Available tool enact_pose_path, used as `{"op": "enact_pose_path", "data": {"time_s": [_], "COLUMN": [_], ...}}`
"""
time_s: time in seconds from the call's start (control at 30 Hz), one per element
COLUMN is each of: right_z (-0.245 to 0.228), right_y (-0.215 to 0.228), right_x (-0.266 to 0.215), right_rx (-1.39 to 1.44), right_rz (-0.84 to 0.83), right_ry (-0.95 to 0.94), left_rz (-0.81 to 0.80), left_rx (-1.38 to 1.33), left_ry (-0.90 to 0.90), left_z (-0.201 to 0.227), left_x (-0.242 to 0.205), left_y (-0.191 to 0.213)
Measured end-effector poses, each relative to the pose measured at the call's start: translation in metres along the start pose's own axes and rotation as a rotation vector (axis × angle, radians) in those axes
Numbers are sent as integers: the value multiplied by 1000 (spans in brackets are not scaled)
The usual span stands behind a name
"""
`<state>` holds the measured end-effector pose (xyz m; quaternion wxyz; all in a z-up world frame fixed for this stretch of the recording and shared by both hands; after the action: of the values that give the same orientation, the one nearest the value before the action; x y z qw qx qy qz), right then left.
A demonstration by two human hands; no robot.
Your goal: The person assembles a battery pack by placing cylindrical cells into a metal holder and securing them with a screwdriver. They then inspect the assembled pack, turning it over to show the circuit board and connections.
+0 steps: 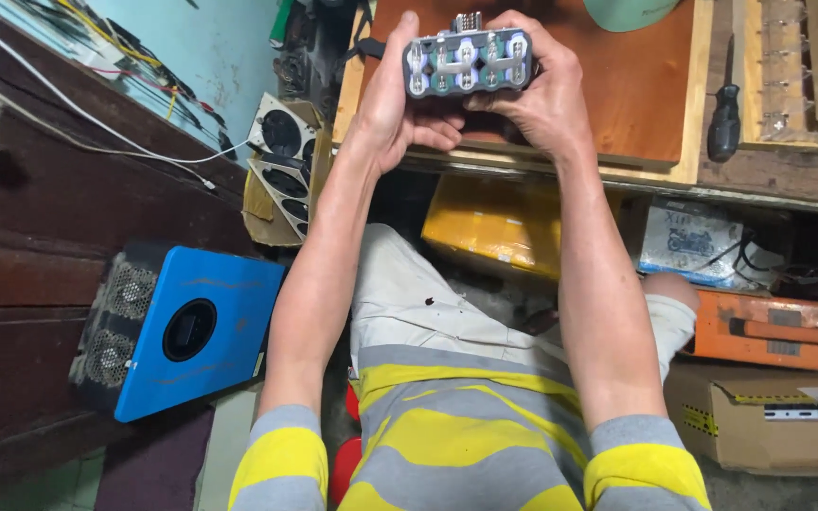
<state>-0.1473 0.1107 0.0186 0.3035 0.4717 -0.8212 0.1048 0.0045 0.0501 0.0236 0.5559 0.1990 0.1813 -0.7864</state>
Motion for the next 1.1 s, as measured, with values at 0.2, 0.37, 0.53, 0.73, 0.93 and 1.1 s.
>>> {"op": "enact_pose_path", "data": {"time_s": [0.2, 0.37, 0.53, 0.73, 0.93, 1.1], "right_z": [1, 0, 5, -4, -4, -1], "right_y": [4, 3, 0, -3, -3, -2], "right_x": [6, 4, 1, -3, -2, -1], "right_rx": [11, 26, -17, -86, -67, -52], "right_rz": [59, 44, 40, 31, 21, 19], "right_ry": [21, 6, 15, 6, 52, 48], "left_rz": [0, -46, -76, -72, -13, -15], "left_rx": [31, -43, -114, -220, -82, -64], "left_ry": [-47, -157, -246, -213, -103, -102], "left_z": [6, 3, -1, -5, 1, 1], "left_x": [16, 23, 25, 34, 22, 24], "left_y": [-5, -2, 6, 7, 5, 3]}}
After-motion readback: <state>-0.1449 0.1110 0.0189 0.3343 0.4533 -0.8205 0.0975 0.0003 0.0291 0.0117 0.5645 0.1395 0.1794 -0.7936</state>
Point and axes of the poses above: each hand's wrist, its own x-axis towards the middle knuckle, its own y-axis out of the back of the hand, z = x × y, the point moved 7 cm from there along x, towards the middle knuckle, and after that the axes turned 15 degrees about z, right-handed, at the moved point
